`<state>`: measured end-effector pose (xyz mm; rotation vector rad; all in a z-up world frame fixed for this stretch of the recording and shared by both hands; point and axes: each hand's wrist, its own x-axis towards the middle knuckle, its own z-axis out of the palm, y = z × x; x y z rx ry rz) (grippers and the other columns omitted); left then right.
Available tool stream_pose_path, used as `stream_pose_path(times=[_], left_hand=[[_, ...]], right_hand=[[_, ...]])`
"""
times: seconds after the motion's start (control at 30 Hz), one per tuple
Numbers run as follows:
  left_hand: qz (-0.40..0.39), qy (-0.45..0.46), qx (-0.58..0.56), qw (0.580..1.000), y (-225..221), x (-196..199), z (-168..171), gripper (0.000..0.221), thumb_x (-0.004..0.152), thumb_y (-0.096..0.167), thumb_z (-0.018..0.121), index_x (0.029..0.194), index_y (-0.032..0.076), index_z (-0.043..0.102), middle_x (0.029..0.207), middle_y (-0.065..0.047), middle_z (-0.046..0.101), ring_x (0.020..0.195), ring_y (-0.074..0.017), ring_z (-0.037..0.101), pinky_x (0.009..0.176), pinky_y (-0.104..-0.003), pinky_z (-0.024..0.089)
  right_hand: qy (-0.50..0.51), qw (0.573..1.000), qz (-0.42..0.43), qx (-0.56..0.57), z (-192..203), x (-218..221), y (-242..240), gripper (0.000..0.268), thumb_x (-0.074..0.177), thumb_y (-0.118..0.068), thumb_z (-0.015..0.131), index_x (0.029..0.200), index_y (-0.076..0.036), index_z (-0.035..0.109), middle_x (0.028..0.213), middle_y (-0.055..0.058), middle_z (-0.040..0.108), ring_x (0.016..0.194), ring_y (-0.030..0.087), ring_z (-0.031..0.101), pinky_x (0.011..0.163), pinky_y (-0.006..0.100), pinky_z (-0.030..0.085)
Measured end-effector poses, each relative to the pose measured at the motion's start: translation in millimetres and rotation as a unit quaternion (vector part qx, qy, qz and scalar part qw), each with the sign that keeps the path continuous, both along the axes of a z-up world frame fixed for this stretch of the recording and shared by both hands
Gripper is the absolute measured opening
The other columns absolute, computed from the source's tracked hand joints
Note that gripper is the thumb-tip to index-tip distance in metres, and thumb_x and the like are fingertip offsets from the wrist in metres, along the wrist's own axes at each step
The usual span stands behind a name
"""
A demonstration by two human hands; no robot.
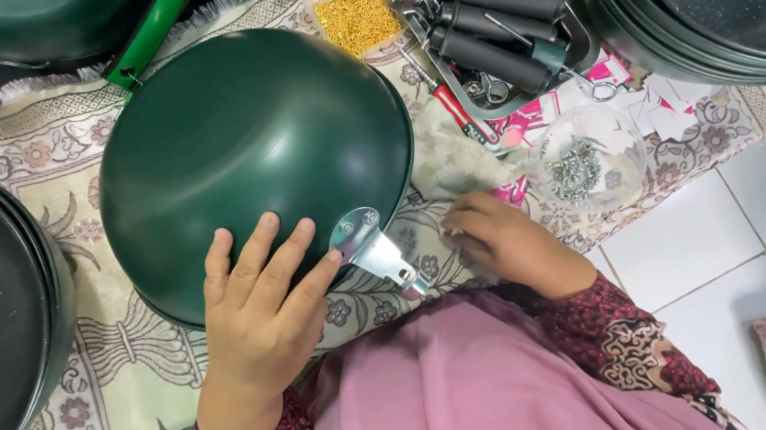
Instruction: Assembling a handle onto a wok by first screwing on a metal bracket and then attaching the plastic handle.
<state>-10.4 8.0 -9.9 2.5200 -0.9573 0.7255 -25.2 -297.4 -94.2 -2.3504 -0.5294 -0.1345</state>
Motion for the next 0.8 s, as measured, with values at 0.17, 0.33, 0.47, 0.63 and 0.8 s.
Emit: stream_pose_path(times=[0.17,0.33,0.47,0.63,0.8], left_hand=[[0.002,-0.001,-0.007,1.0,3,-1,0,0.03,0.083,0.008,0.08,0.111,0.017,0.076,0.131,-0.004,0.069,0.132,-0.0267,0.057,0.12,-0.051,0.031],[0.0,-0.012,-0.016,1.0,1,0,0,0.028,0.084,0.005,0.078,0.11,0.016,0.076,0.131,-0.005,0.069,0.131,-0.027,0.057,0.12,-0.051,0.031],[-0.004,-0.005,-0.015,1.0,1,0,1,0.03,0.083,0.005,0.078,0.111,0.015,0.076,0.132,-0.004,0.068,0.133,-0.0259,0.055,0.119,-0.051,0.031],[-0.004,-0.013,-0.014,1.0,1,4,-7,0.027,0.085,0.007,0.074,0.111,0.015,0.076,0.132,-0.004,0.068,0.133,-0.026,0.055,0.119,-0.05,0.03],[-0.036,-0.128,-0.06,0.989,-1,12,-22,0.028,0.086,0.008,0.071,0.108,0.022,0.076,0.128,-0.005,0.072,0.127,-0.03,0.063,0.117,-0.056,0.035]], right_hand=[[-0.007,0.999,-0.046,-0.01,-8,-10,-15,0.028,0.083,0.0,0.071,0.11,-0.004,0.071,0.113,0.009,0.068,0.098,0.028,0.068,0.083,0.034,0.056],[-0.032,0.997,-0.026,-0.069,-9,-8,0,0.029,0.08,-0.004,0.074,0.109,-0.005,0.074,0.109,0.007,0.068,0.099,0.028,0.066,0.088,0.036,0.055],[-0.071,0.992,-0.049,-0.088,-13,-4,8,0.027,0.084,-0.008,0.074,0.11,-0.005,0.072,0.102,0.011,0.066,0.096,0.031,0.064,0.086,0.038,0.053],[-0.112,0.989,-0.051,-0.086,-8,0,17,0.019,0.084,-0.007,0.074,0.103,-0.006,0.074,0.096,0.008,0.066,0.089,0.028,0.063,0.083,0.036,0.053],[-0.108,0.983,-0.057,-0.135,-9,2,17,0.018,0.084,-0.012,0.075,0.101,-0.014,0.078,0.092,0.005,0.072,0.088,0.027,0.068,0.08,0.037,0.057]])
